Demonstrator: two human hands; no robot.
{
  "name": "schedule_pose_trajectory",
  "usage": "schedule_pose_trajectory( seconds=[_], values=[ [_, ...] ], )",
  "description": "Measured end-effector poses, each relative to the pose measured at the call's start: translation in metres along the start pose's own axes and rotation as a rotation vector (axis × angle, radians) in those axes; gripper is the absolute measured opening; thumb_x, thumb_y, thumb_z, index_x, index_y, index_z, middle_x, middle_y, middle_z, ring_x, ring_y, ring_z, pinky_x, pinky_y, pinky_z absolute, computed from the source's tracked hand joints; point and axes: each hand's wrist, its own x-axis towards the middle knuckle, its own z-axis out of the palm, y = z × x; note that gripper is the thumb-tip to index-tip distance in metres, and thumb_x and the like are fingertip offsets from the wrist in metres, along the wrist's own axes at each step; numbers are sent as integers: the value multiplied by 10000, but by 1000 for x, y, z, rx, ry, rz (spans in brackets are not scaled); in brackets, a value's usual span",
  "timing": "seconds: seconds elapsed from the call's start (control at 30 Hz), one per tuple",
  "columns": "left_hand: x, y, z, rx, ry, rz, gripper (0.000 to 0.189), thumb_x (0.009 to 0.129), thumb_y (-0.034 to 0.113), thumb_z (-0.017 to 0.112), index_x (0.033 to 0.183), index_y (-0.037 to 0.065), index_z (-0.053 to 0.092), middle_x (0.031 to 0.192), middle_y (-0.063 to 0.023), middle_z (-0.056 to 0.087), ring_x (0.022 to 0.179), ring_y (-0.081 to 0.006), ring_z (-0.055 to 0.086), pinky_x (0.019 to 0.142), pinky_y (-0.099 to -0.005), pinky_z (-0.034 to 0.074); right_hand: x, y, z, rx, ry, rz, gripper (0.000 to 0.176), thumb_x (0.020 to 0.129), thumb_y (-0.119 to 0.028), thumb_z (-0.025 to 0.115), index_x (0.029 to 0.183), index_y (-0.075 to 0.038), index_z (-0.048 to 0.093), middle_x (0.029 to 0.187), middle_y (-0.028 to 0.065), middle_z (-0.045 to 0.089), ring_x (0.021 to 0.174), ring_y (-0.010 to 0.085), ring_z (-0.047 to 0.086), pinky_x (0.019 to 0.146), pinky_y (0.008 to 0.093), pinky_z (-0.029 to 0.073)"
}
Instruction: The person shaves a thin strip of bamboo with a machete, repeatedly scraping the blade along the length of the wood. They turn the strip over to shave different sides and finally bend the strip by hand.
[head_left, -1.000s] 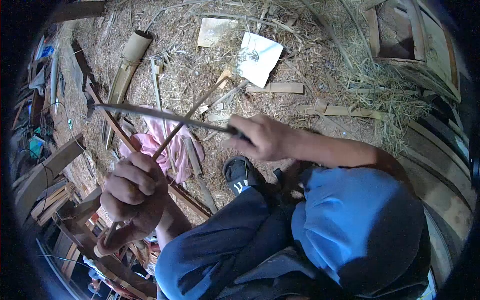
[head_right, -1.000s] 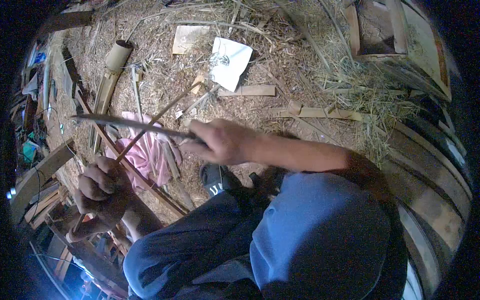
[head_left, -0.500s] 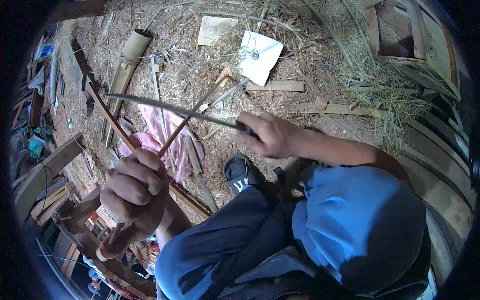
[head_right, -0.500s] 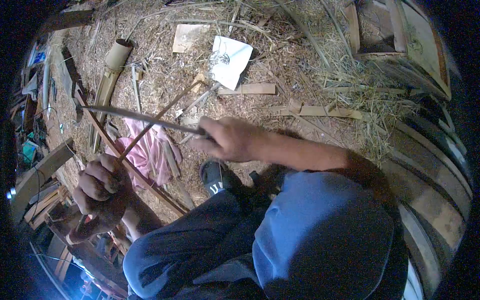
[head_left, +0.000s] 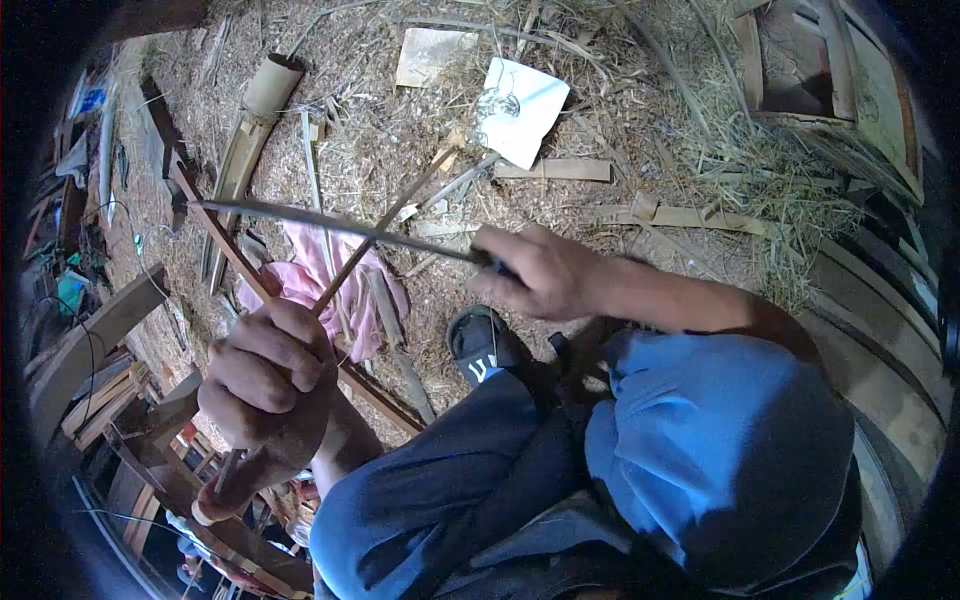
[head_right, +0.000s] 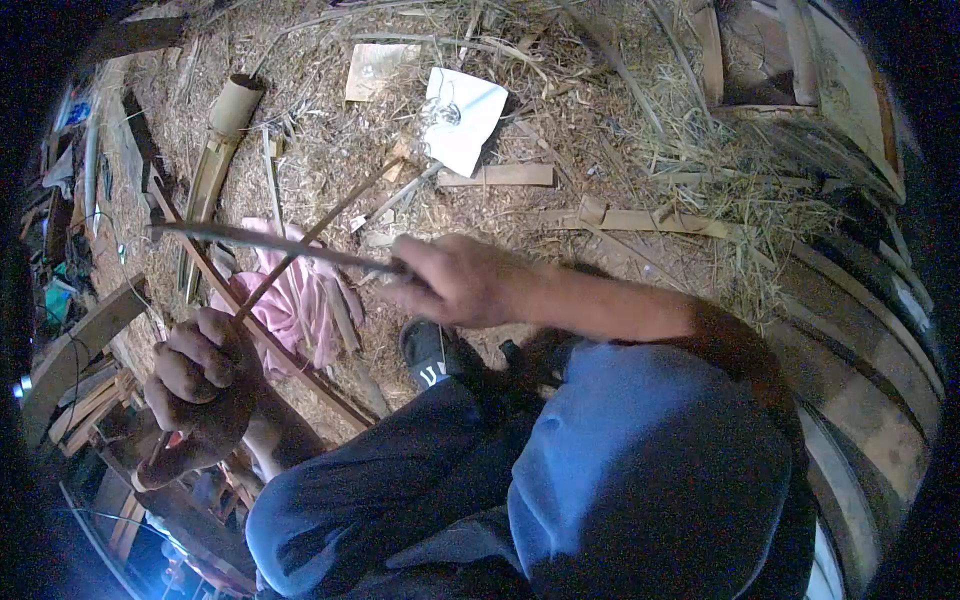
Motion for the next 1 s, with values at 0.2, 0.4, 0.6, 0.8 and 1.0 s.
schedule_pose_trajectory(
  seconds=[0.2, 0.4, 0.6, 0.8, 1.0],
  values=[
    [-7, 1, -6, -17, -27, -17, 616, 737, 844, 430, 678, 231, 449, 681, 56, 386, 651, -147, 435, 615, -306, 281, 6, 102, -17, -270, 141, 396, 394, 978, -375, 466, 920, 14, 497, 633, 146, 528, 641, 247, 582, 596, 445, 426],
    [-3, -3, 3, 13, 50, 48, 632, 799, 788, 423, 650, 174, 411, 651, 11, 437, 581, -173, 480, 536, -315, 352, 5, 11, 5, -119, 57, 126, 372, 968, -346, 500, 871, 13, 507, 610, 105, 521, 562, 212, 545, 541, 412, 422],
    [-10, 1, -6, -30, -6, -7, 639, 729, 850, 431, 656, 215, 436, 661, 51, 376, 624, -151, 409, 623, -310, 282, 2, 67, 12, -107, 252, 69, 320, 972, -262, 485, 813, 15, 492, 550, 161, 476, 452, 273, 457, 496, 414, 392],
    [-14, 4, -19, -9, 34, -3, 670, 733, 868, 376, 667, 205, 442, 676, 41, 352, 642, -160, 398, 635, -322, 267, 1, 24, 9, -167, 276, 43, 315, 975, -252, 487, 812, 18, 482, 514, 178, 462, 458, 302, 504, 482, 449, 363],
    [3, -7, 25, 49, 79, 114, 689, 830, 775, 375, 555, 156, 246, 459, 19, 245, 320, -146, 294, 410, -289, 252, -9, 23, 12, -112, 237, -42, 226, 976, -197, 462, 842, -17, 486, 541, 123, 517, 455, 288, 532, 485, 428, 398]
  ],
)
